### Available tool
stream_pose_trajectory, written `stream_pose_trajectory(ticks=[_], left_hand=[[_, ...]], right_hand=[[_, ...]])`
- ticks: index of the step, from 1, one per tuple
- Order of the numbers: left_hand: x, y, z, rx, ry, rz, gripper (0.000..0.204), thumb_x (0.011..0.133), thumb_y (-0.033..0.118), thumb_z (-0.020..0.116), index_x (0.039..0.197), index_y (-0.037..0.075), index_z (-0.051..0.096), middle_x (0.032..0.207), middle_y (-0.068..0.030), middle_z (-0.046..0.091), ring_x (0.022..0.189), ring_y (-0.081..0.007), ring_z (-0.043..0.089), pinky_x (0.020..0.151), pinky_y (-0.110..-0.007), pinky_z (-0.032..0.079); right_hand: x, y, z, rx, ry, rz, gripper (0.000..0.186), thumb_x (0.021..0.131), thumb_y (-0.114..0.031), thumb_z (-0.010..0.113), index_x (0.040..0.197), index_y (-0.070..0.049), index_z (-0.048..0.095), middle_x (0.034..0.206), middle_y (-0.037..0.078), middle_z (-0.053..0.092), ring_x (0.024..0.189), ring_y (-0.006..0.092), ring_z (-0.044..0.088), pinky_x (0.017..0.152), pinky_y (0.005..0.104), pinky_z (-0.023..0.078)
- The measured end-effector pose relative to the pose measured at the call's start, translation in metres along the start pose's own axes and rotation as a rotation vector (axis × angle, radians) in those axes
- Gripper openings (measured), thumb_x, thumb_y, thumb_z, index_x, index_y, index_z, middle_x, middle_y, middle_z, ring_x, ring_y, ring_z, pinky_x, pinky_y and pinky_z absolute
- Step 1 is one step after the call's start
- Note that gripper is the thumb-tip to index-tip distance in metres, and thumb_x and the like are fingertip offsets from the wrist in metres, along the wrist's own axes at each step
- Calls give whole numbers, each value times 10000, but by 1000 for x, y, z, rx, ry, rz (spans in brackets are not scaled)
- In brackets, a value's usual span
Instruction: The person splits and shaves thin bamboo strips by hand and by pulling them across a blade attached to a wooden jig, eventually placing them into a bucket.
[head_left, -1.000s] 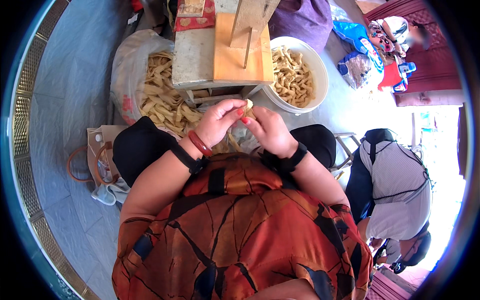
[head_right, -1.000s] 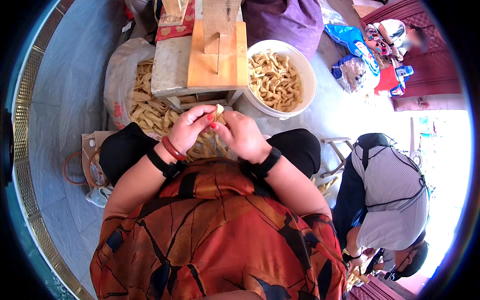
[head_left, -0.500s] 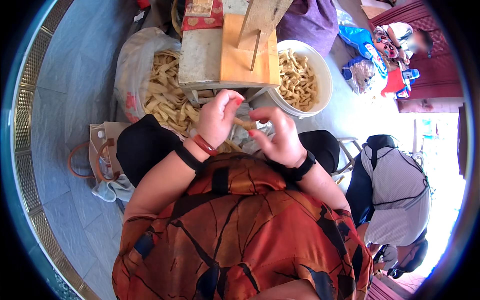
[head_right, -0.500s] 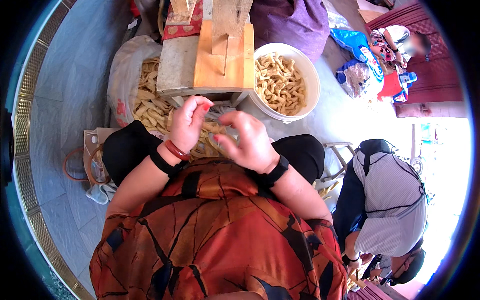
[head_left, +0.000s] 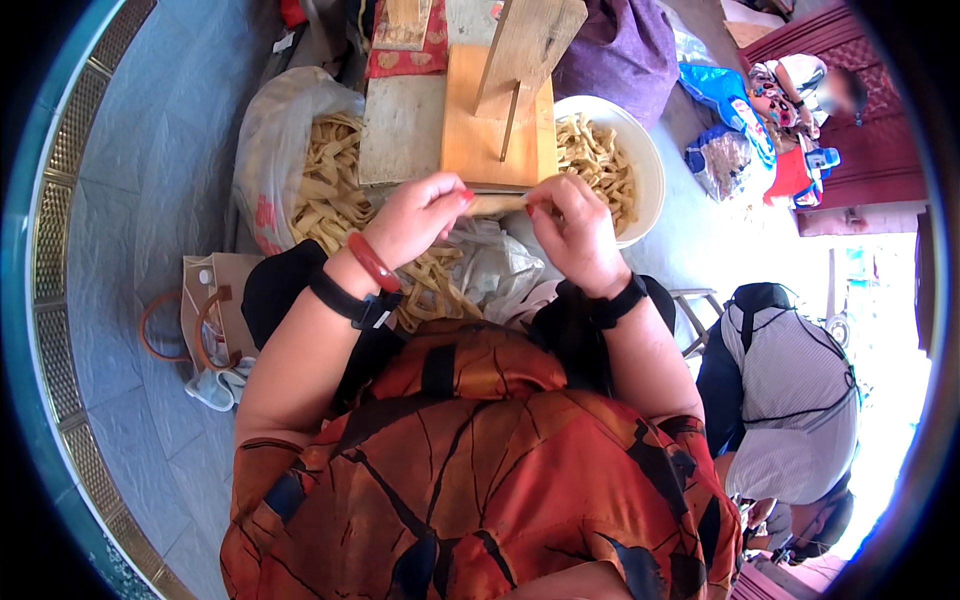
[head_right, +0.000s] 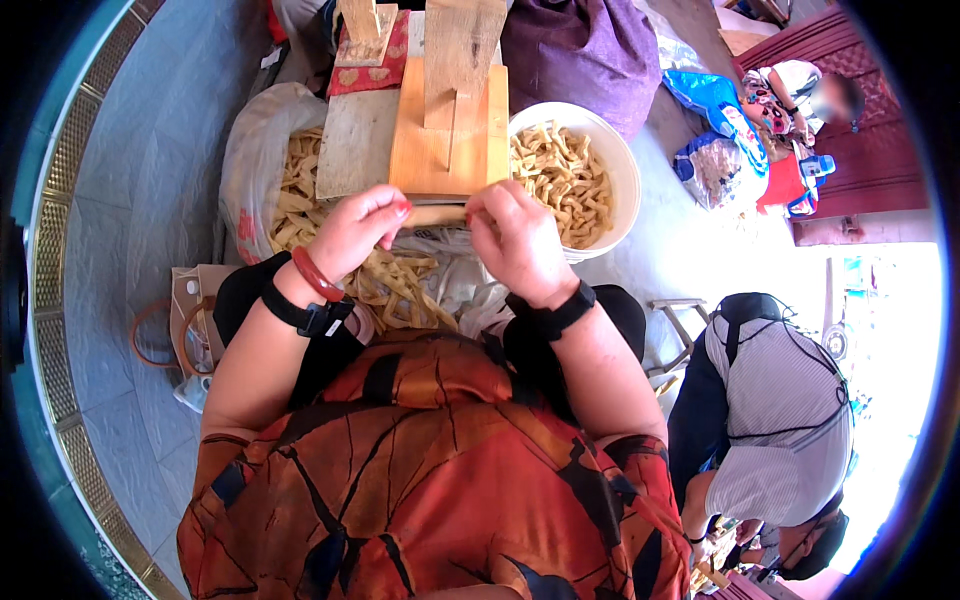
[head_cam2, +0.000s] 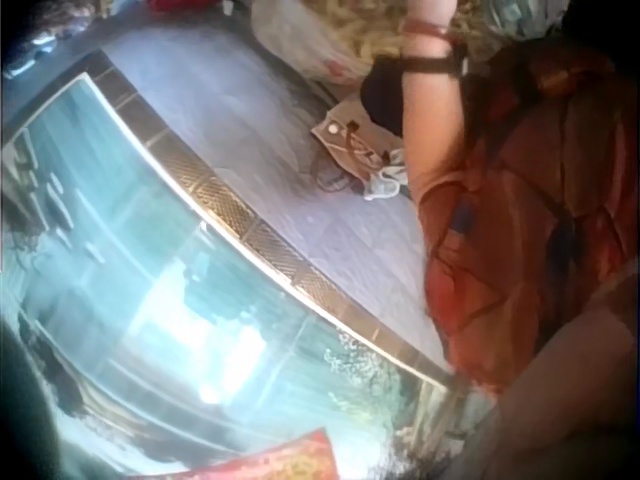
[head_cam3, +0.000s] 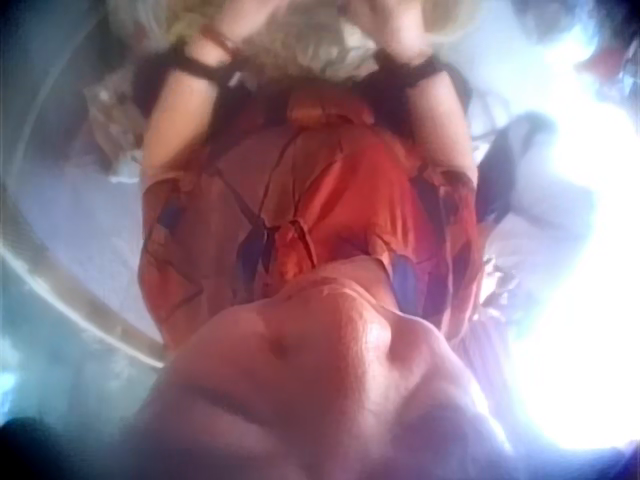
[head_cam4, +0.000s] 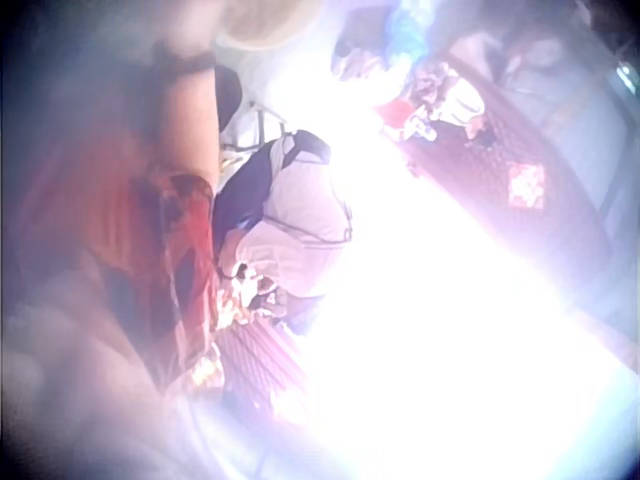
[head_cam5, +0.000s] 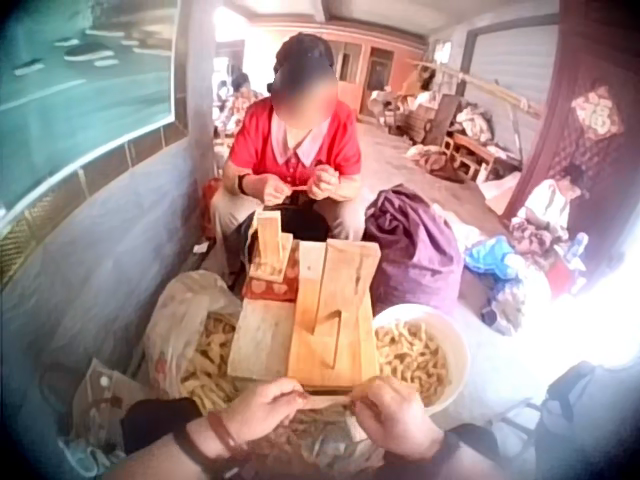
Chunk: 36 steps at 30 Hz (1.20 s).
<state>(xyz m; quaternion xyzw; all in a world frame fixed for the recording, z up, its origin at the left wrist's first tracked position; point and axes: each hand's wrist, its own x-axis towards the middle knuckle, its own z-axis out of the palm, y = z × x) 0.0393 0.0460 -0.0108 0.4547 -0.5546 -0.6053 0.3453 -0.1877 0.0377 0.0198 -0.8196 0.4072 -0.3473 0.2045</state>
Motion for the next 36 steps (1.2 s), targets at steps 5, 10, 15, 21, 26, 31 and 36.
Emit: stream_pose_trajectory(ticks=[5,10,15,21,26,31,36], left_hand=[[50,14,0,189,347,163,236,942,247,552,849,31,568,637,35,480,574,-63,440,533,-233,386],[54,-3,-10,440,554,192,201,915,216,598,857,26,572,652,14,514,573,-79,427,528,-247,372],[1,14,31,-428,334,123,111,903,127,602,989,72,560,786,52,532,619,-31,434,535,-182,337],[-16,-6,62,-677,-205,-121,225,943,273,554,1022,63,574,785,36,534,568,-28,350,505,-169,265],[-26,-21,52,-542,-265,-129,195,935,242,575,991,57,598,770,28,551,578,-27,372,516,-166,293],[-36,-39,56,-396,-389,-168,75,888,74,583,944,57,629,783,18,603,607,-40,472,546,-177,369],[-39,-36,52,50,-491,194,124,822,190,621,850,70,609,709,-88,607,634,-199,584,582,-325,444]], right_hand=[[46,22,5,-62,137,30,87,794,-22,585,872,-60,583,807,149,600,727,339,611,632,398,499],[31,64,11,-230,127,97,48,819,-60,584,852,-37,559,834,164,608,747,345,603,666,397,501],[-12,37,-12,1114,99,521,181,937,-26,485,1113,-2,519,1042,89,604,947,166,598,841,281,475],[-46,-1,17,1190,20,399,109,909,19,546,994,-49,549,1195,159,582,1030,178,584,918,312,465],[-55,-8,5,938,-145,339,181,886,20,583,1039,-45,511,1095,108,601,994,134,572,844,270,475],[-63,-18,0,1031,-556,592,202,895,-16,589,1061,-58,482,946,28,596,810,79,565,683,210,464],[-76,-20,-3,1130,-579,541,85,903,-36,584,947,-73,521,906,6,585,723,61,534,608,201,444]])
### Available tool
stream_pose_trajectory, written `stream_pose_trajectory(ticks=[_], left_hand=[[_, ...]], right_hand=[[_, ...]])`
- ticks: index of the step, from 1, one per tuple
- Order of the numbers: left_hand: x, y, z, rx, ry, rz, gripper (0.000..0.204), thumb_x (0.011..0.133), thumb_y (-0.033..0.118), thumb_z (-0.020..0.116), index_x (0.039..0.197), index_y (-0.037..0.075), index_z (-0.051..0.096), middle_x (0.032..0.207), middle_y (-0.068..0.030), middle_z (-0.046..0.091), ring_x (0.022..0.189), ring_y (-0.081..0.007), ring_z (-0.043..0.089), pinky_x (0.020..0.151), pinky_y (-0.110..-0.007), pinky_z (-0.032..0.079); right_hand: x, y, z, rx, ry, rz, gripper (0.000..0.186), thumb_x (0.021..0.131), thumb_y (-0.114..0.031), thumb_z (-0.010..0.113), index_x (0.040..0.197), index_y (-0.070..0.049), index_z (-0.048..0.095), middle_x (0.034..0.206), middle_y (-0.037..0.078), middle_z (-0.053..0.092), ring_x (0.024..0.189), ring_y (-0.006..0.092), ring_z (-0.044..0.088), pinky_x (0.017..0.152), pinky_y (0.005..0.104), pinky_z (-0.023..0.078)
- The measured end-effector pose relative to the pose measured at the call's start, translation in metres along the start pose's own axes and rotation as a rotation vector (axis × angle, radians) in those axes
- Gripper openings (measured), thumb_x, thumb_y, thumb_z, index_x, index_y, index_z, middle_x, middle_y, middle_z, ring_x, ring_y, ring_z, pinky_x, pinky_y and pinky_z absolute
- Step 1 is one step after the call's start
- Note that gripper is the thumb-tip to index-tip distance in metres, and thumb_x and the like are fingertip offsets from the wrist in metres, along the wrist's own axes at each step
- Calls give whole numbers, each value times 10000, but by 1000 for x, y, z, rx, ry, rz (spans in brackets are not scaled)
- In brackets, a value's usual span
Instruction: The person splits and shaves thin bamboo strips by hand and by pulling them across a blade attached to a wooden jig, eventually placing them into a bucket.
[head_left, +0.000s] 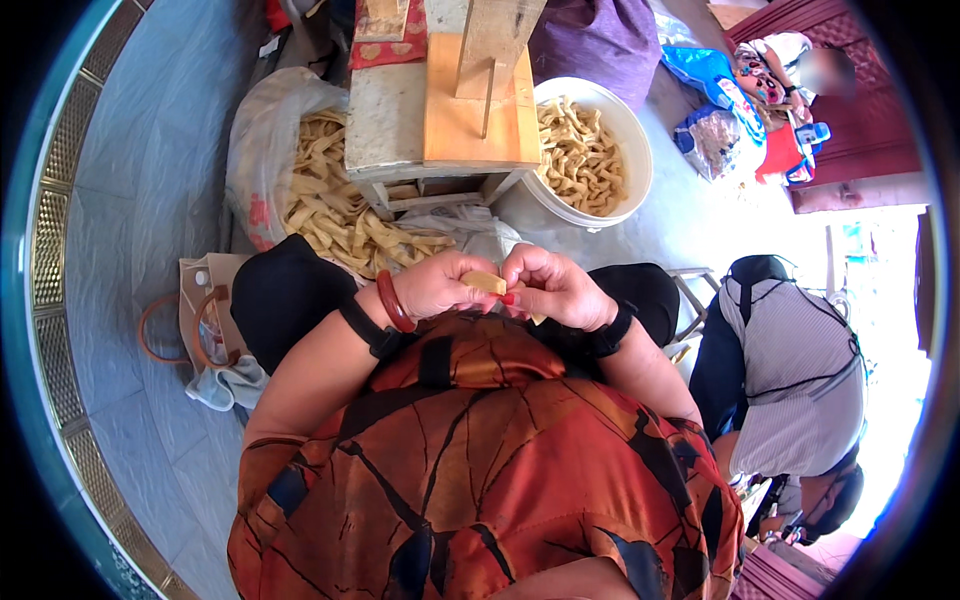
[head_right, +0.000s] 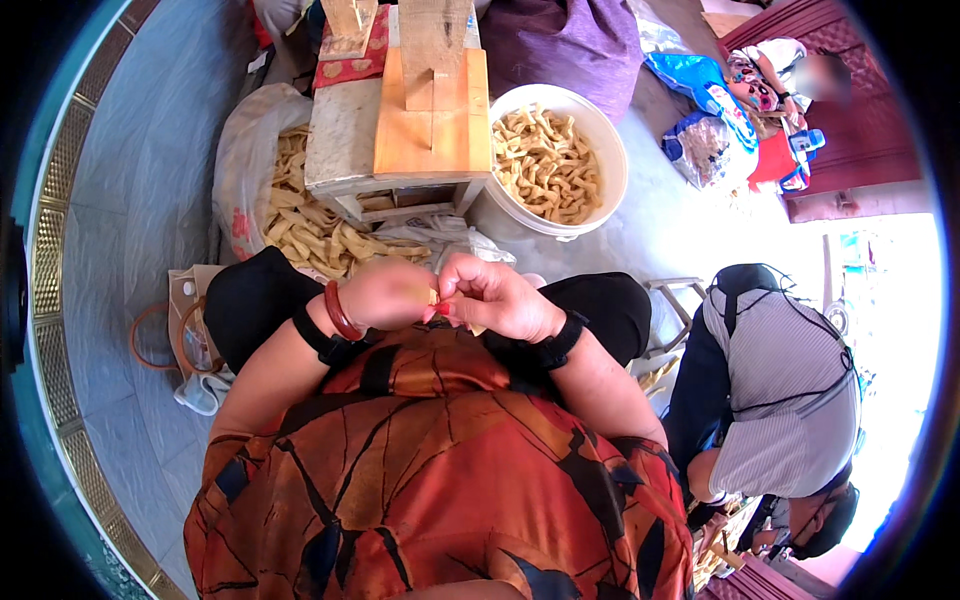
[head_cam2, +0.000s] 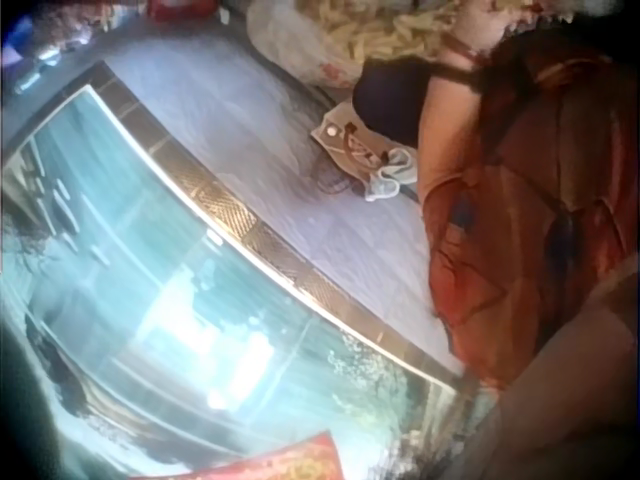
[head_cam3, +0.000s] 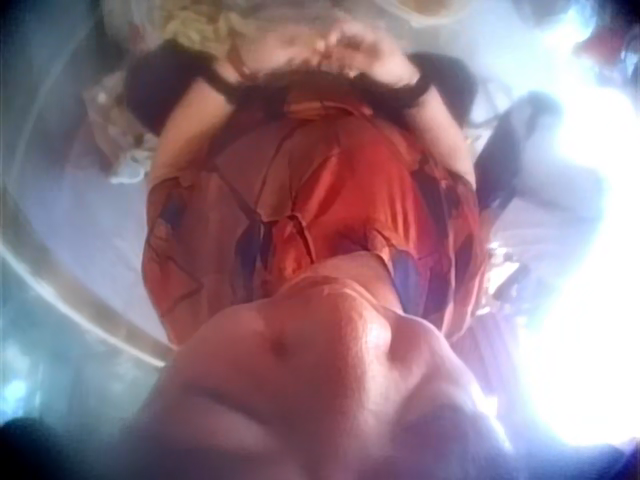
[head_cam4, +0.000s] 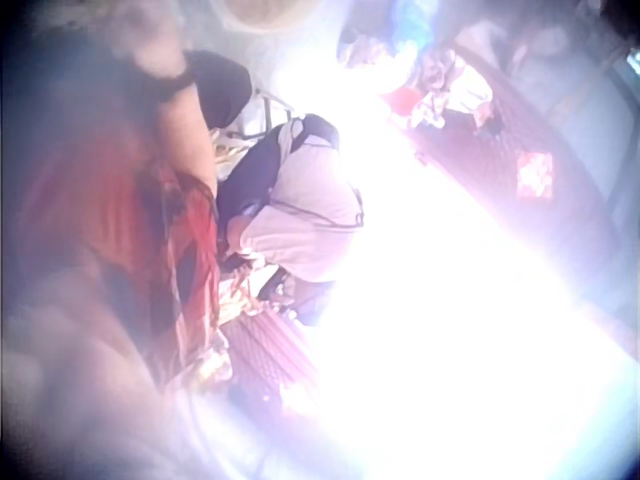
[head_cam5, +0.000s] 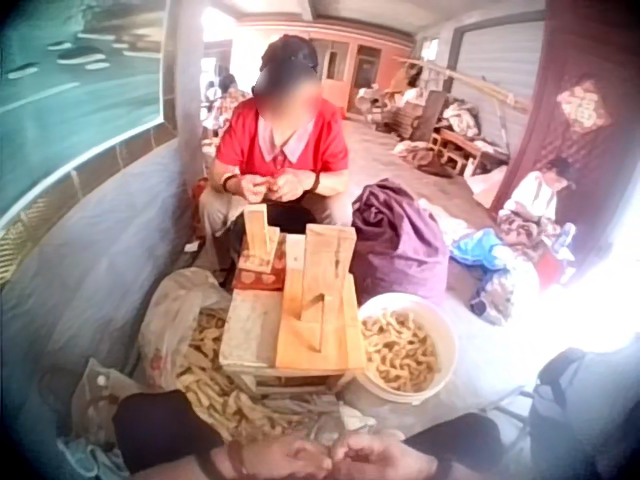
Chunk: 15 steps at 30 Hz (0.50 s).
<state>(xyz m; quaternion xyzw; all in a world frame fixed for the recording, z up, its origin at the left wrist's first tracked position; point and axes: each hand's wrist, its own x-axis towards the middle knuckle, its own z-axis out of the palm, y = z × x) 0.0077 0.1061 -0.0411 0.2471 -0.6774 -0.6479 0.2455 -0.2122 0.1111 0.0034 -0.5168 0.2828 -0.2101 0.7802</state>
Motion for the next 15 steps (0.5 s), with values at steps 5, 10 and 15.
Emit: stream_pose_trajectory(ticks=[5,10,15], left_hand=[[4,-13,-4,336,279,-93,98,793,148,619,856,74,606,743,-107,627,682,-287,610,607,-357,461],[10,-20,7,626,413,-263,138,787,144,613,916,96,616,804,-161,642,784,-377,613,669,-452,479],[14,-41,12,324,390,1,109,834,158,617,861,58,583,758,-100,620,664,-252,589,591,-361,457]], right_hand=[[-7,-13,-41,-439,619,-47,162,856,-44,622,1007,-38,565,948,61,599,807,130,578,693,257,471],[5,-22,-38,-1349,700,-407,499,756,-151,733,1191,-26,523,1111,187,575,1037,360,545,912,424,432],[28,17,0,-1237,213,-522,280,744,-41,681,1013,-48,603,961,105,608,886,315,576,796,398,466]])
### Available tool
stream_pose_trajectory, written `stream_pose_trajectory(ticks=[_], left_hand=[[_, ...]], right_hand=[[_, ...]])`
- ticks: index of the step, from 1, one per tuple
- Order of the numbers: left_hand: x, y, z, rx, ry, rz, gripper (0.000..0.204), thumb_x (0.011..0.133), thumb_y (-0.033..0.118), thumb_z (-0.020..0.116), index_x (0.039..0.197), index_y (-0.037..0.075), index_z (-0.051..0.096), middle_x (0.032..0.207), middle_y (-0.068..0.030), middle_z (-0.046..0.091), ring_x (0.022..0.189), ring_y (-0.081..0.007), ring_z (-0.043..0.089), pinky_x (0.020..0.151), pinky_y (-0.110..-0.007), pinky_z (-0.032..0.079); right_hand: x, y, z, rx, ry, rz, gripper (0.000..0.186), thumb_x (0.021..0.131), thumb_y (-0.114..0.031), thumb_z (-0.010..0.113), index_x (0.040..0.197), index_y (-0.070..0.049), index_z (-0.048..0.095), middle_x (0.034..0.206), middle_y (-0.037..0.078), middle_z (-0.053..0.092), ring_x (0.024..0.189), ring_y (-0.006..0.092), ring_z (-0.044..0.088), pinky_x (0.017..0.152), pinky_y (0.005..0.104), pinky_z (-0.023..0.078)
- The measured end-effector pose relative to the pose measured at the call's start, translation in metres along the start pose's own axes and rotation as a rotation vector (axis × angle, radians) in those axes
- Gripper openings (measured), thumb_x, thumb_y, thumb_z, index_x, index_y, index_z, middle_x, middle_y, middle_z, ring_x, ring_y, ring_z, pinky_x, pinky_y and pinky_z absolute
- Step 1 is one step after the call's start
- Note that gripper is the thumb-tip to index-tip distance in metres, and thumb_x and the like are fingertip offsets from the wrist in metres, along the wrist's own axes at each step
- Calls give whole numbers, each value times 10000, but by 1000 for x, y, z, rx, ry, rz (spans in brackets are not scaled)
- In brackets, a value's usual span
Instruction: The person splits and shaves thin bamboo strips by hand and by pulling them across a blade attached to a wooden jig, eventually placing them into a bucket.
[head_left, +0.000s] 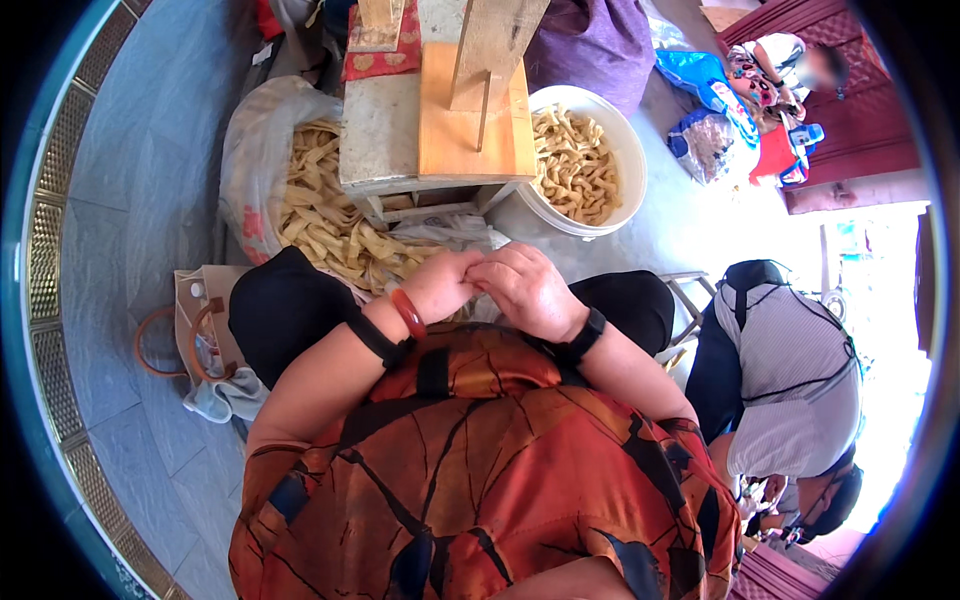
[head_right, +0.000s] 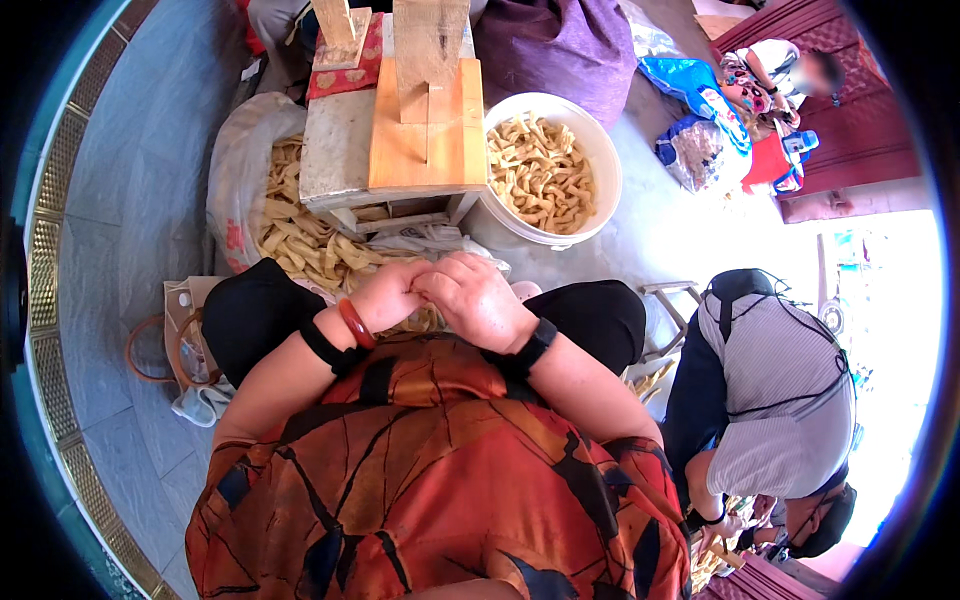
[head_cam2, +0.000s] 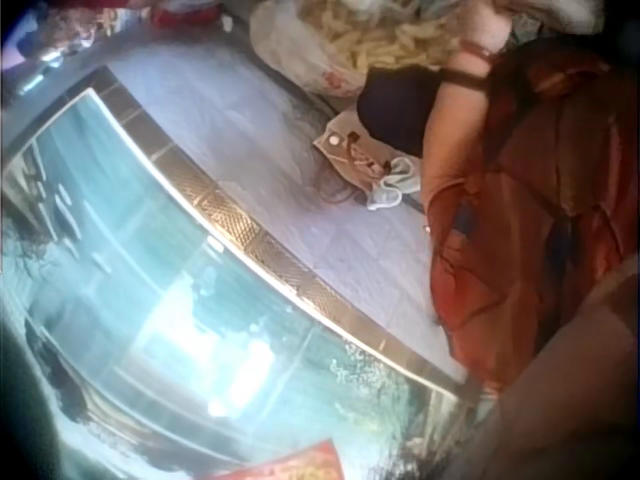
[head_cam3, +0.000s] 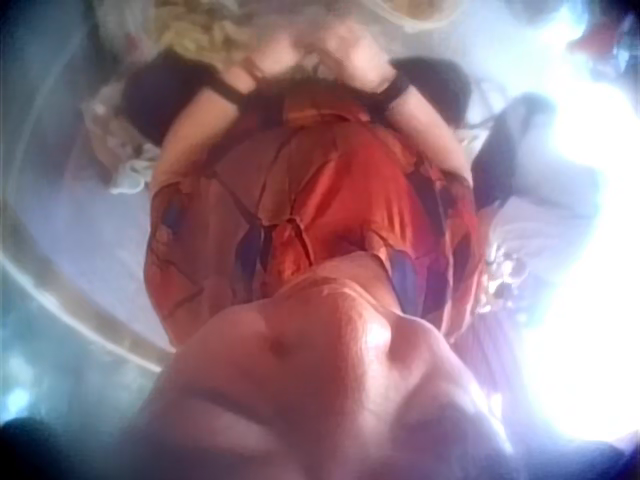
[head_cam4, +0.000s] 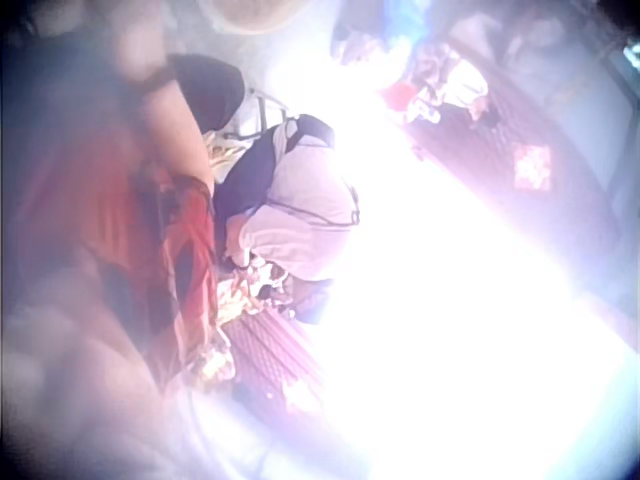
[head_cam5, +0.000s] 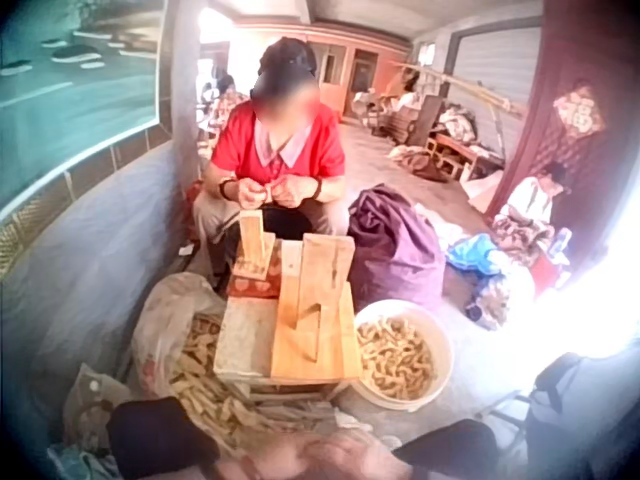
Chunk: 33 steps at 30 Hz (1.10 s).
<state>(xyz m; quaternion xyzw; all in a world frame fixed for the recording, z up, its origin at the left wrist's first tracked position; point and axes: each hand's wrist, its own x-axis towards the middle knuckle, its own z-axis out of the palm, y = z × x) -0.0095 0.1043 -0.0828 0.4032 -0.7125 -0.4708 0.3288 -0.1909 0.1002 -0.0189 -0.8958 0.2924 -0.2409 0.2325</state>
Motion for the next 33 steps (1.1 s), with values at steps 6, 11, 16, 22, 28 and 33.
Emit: stream_pose_trajectory(ticks=[6,11,16,22,28,33], left_hand=[[6,15,-36,-1048,-182,-441,246,960,276,510,788,101,530,643,42,463,522,-56,359,511,-211,307],[15,32,-38,-1183,54,-182,157,911,135,525,1013,28,576,854,-32,587,751,-101,530,699,-236,429],[12,30,-30,369,92,376,289,849,46,537,1137,22,550,1022,-101,606,918,-272,596,783,-342,468],[2,11,-23,-811,-437,-448,182,943,210,507,1026,51,481,857,-37,517,792,-139,567,640,-269,444],[4,22,-13,-335,-2,39,254,862,20,586,1079,59,459,855,-68,551,765,-202,582,659,-307,472],[6,26,-23,326,110,319,326,760,2,642,1054,47,510,927,-144,611,838,-370,594,722,-420,487]], right_hand=[[0,37,-19,-264,292,116,241,702,-15,634,935,-58,593,760,86,596,679,302,590,624,396,483],[5,1,0,119,13,-73,272,741,-15,658,989,-66,558,776,112,610,698,299,612,607,399,487],[0,4,0,238,120,118,203,759,-10,640,941,-54,562,775,103,609,693,310,602,626,396,482],[1,11,4,9,214,-35,127,802,-19,636,906,-38,565,751,76,611,641,255,591,590,351,467],[-2,42,25,1423,190,751,90,932,-115,562,950,-28,574,767,6,605,592,61,513,518,183,402],[-1,39,12,1360,66,813,119,880,-18,549,999,-22,561,850,41,601,667,107,544,592,220,444]])
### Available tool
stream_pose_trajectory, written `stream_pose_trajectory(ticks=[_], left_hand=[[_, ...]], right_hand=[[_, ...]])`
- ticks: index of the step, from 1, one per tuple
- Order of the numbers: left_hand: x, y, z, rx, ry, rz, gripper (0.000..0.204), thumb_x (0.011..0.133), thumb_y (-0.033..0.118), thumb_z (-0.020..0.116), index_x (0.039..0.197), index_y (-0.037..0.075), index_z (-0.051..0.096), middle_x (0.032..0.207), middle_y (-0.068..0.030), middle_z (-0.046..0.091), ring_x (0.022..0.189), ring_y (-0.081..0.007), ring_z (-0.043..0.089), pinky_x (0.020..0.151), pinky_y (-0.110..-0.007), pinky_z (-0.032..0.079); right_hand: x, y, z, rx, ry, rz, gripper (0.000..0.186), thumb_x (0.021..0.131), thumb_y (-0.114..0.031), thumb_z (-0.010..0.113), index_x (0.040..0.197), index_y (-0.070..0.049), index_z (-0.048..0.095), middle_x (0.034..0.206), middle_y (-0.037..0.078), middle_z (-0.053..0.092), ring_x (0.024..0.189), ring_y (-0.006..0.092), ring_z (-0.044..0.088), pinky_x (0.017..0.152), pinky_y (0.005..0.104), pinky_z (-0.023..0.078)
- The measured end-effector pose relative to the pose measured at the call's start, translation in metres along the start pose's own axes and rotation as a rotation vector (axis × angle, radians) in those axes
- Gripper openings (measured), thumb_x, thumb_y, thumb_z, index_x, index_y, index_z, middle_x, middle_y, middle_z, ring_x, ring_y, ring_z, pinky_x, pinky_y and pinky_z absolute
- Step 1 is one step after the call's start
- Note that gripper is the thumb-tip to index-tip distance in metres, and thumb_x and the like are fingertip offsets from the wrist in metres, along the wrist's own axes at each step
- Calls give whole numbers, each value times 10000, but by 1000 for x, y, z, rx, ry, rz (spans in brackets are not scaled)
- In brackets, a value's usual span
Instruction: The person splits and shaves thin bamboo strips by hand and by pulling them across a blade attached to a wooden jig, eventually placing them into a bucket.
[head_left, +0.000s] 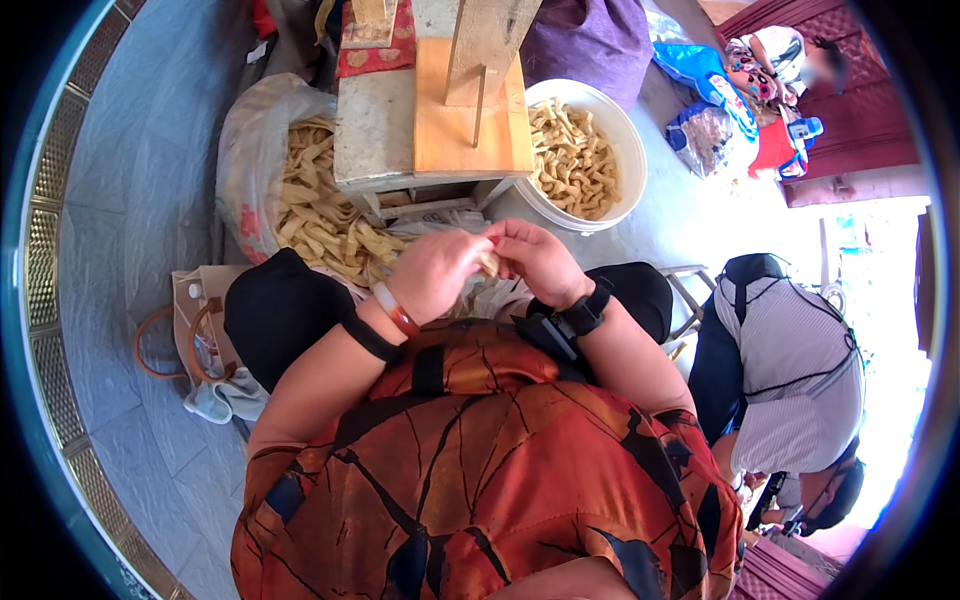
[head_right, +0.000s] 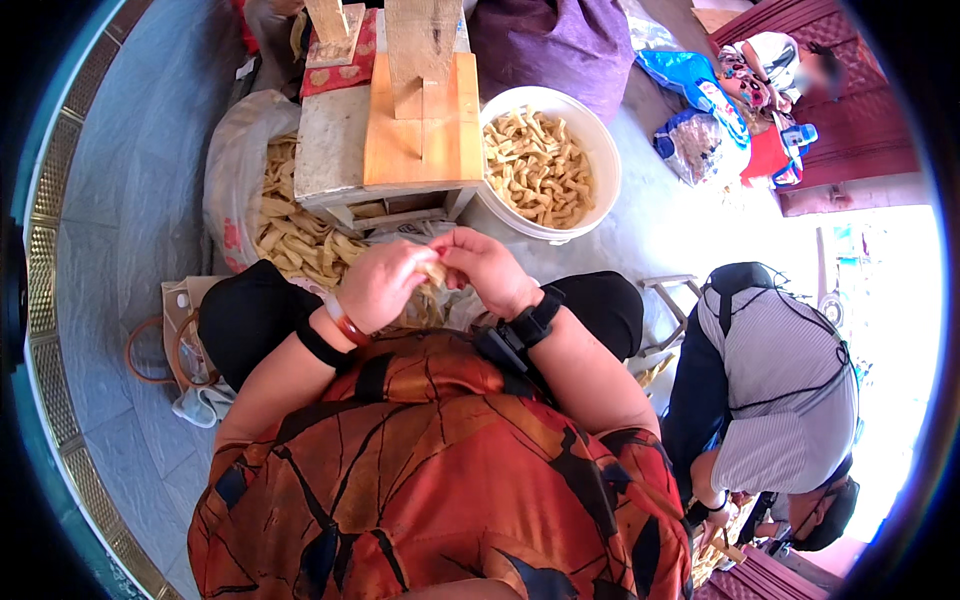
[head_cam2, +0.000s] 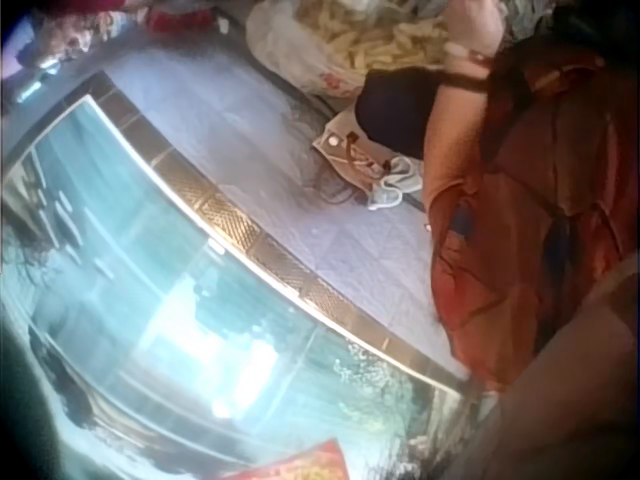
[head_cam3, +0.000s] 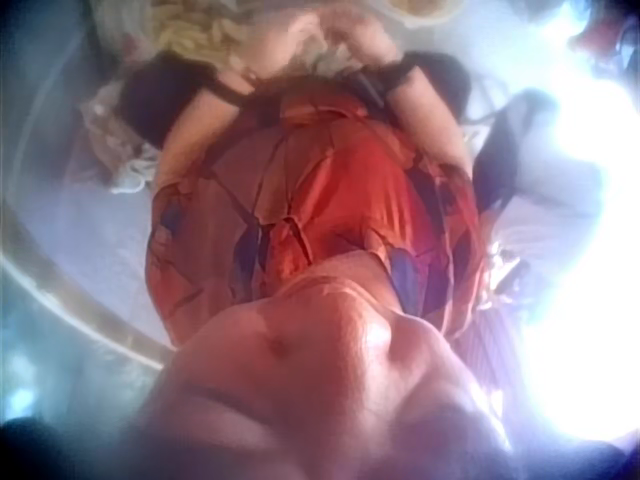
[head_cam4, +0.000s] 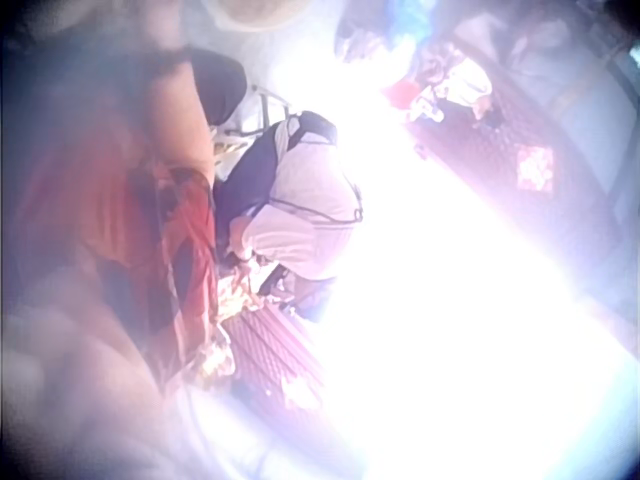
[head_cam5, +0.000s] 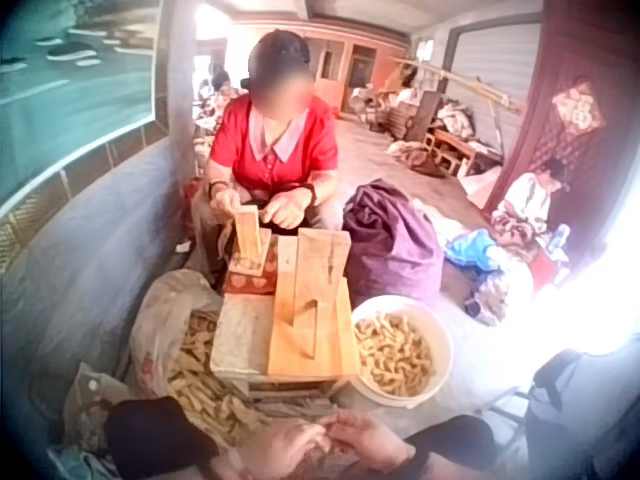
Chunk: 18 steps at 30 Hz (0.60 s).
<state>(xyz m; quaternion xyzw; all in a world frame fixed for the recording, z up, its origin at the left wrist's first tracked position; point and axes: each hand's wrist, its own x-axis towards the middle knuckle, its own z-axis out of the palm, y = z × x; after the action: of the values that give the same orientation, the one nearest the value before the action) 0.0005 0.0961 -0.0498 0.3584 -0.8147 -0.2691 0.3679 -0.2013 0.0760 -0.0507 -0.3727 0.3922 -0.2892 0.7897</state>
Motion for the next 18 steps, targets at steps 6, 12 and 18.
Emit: stream_pose_trajectory(ticks=[6,12,18], left_hand=[[-6,-18,25,-552,168,-442,205,846,67,662,1004,3,548,956,-25,592,896,-106,557,811,-260,468],[-13,-27,18,-1138,47,-534,147,883,84,632,997,-3,597,994,-22,567,940,-103,525,889,-254,412],[-10,-17,20,-503,235,-268,124,926,94,567,979,4,634,833,-73,597,773,-135,586,691,-263,470]], right_hand=[[-4,-1,36,-1218,323,-690,248,772,-6,620,1002,-15,529,876,161,575,757,287,583,685,319,481],[-3,11,21,-786,293,-431,192,787,-43,665,946,-6,566,799,139,591,690,246,590,626,327,478],[-4,3,25,-893,245,-268,172,875,-158,630,855,7,585,725,111,590,686,184,590,607,314,464]])
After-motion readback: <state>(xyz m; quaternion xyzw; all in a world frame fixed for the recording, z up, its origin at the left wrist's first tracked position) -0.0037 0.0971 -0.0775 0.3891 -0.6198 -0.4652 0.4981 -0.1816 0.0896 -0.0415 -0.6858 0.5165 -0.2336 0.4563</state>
